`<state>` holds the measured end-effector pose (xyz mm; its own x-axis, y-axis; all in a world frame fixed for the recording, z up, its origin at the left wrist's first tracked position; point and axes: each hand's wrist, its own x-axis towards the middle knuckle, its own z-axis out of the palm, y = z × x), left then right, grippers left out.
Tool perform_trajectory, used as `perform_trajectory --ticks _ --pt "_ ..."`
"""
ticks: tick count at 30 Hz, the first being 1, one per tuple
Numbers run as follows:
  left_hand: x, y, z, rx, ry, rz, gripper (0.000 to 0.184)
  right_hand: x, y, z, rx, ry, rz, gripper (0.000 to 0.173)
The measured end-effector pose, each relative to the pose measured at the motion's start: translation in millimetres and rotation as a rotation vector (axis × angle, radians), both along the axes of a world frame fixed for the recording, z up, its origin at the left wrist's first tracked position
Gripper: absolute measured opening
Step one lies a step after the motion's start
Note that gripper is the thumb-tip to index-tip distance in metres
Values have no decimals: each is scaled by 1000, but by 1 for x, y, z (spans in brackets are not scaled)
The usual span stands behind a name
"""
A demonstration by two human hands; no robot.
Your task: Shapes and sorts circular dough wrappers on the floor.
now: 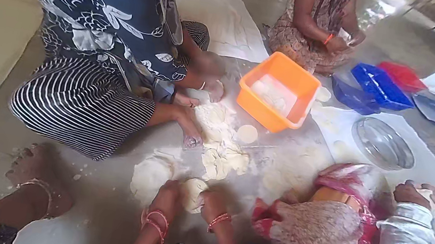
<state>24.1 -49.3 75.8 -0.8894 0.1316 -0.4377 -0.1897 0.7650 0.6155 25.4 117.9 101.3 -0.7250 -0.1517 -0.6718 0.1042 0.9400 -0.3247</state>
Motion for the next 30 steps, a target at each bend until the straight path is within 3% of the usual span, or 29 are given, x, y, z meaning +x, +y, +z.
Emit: perform_trajectory --ticks 9,12,16,20,30 --pt "-18 11 -6 -102 -21 -27 38 -2 2 1 -26 -37 -21 41" --pt "-19 11 -9 -77 -2 -30 35 -4 8 -1 -135 17 -156 35" --pt "-20 9 -12 -15 7 -25 33 -13 -1 -6 -42 220 -319 38" --pt "-21 8 -14 23 0 -11 33 -17 -4 -21 -28 286 -288 32" --pt "-21 8 -13 53 -3 6 32 -19 1 -18 -47 255 -348 30"
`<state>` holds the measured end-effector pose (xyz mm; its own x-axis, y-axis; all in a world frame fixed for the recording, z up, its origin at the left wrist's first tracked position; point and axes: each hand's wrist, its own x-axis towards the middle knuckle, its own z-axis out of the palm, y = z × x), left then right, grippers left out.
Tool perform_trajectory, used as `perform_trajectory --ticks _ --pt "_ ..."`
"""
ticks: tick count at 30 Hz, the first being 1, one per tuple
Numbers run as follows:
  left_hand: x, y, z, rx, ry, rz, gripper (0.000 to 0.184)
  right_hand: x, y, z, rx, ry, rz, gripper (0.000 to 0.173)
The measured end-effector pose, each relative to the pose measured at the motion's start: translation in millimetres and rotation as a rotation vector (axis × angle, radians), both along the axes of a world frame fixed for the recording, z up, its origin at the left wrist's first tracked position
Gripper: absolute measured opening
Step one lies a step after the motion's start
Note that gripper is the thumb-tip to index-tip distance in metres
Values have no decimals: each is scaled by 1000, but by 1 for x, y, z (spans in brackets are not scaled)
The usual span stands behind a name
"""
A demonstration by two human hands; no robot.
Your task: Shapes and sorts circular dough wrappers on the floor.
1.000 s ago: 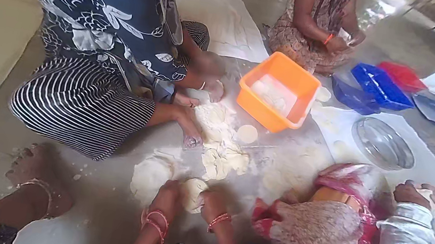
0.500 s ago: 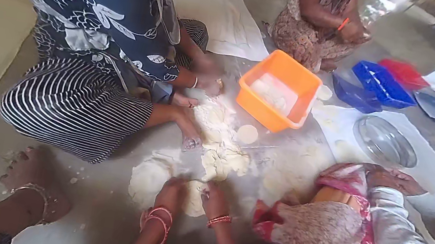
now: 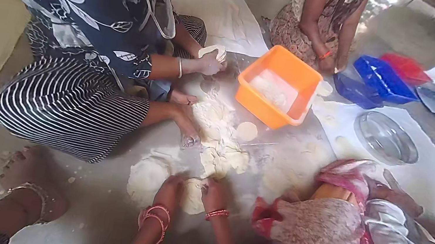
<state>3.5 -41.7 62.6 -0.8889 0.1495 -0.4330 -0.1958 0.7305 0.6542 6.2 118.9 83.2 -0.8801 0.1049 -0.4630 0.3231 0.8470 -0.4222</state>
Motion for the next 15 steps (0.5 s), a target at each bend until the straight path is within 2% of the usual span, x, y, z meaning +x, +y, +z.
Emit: perform_trajectory --ticks 9,15 --pt "0 1 0 -5 -7 -19 33 -1 -5 -1 51 -11 106 31" --pt "-2 1 1 1 -19 16 32 -4 0 8 -24 -21 -36 29"
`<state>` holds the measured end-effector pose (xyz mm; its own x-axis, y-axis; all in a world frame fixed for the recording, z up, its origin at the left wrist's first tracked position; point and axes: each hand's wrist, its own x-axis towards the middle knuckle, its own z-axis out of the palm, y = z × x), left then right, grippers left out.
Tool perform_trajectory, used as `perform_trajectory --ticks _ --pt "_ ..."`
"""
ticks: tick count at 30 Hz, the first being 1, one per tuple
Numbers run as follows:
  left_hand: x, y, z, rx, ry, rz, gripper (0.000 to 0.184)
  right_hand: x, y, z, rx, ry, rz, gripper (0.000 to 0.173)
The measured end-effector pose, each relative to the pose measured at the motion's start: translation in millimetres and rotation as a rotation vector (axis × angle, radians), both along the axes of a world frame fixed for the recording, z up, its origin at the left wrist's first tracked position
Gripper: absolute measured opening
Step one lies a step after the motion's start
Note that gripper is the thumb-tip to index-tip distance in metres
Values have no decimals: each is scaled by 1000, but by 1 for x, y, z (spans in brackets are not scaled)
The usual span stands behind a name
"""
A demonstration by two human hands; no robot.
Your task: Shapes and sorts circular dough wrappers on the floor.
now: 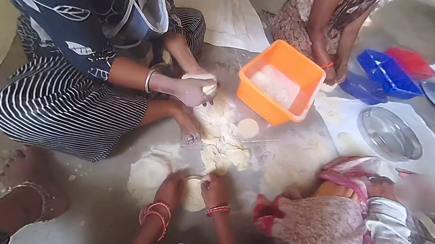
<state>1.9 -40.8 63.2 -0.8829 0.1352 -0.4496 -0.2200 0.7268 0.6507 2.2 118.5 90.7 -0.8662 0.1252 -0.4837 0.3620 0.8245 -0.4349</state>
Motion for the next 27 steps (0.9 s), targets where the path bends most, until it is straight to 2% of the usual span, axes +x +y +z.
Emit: perform_trajectory --ticks 4,8,11,14,16,18,21,24,25,27 --pt "-2 3 0 -49 -28 -12 35 -1 -6 -5 73 1 -26 32" --pt "0 5 3 -104 -19 -11 36 2 -8 -18 60 101 -32 32" --pt "4 8 6 -104 32 -48 39 5 -7 -18 73 181 -42 36" --pt "11 9 2 -106 131 -116 37 11 -9 -16 44 262 -43 32" --pt "13 7 -4 -113 139 -161 39 15 -12 -13 0 210 -24 31" --pt "13 5 -7 -105 93 -168 46 17 -12 -13 -17 76 5 39" --pt "14 1 -2 -89 45 -106 51 16 -11 -20 -30 47 -24 41" --pt "12 -5 -1 -6 13 -22 52 12 -14 -10 -8 61 -52 40" --pt "14 -7 0 81 43 56 48 12 -19 -5 -2 100 -49 38" --pt "22 -12 0 357 211 334 37 14 -37 3 -56 236 -4 32"
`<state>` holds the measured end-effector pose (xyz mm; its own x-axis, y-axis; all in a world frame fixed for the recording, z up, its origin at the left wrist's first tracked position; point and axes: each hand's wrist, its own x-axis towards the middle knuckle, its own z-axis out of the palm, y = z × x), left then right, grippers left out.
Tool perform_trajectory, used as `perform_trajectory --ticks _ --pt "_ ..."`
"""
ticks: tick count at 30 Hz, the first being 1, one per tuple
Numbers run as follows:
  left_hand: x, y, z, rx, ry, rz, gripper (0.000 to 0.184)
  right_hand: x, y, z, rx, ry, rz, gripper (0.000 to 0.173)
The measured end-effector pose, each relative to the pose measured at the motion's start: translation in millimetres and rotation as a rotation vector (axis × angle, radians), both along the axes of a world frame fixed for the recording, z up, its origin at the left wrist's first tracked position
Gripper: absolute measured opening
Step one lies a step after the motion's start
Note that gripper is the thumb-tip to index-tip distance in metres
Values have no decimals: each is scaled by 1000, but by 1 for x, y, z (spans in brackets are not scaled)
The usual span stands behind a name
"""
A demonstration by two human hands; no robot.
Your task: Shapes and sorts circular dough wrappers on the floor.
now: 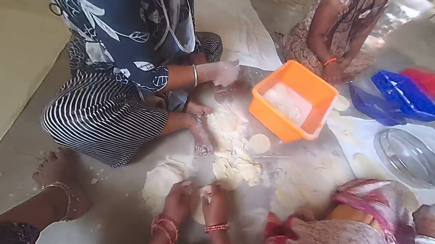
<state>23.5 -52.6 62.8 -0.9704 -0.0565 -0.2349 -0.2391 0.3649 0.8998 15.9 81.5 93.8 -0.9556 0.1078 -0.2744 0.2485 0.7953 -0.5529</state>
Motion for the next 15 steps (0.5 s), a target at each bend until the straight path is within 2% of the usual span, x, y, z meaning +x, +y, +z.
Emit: perform_trajectory --ticks 3,7,12,15 --pt "3 -16 6 311 231 422 34 2 -39 -11 -89 212 254 20" --pt "-7 -55 30 519 209 837 33 -12 -80 -26 -13 212 586 27" --pt "-11 -94 43 558 190 1010 31 -27 -92 -30 99 160 725 48" --pt "-11 -96 44 586 152 1016 33 -34 -85 -18 52 38 696 43"
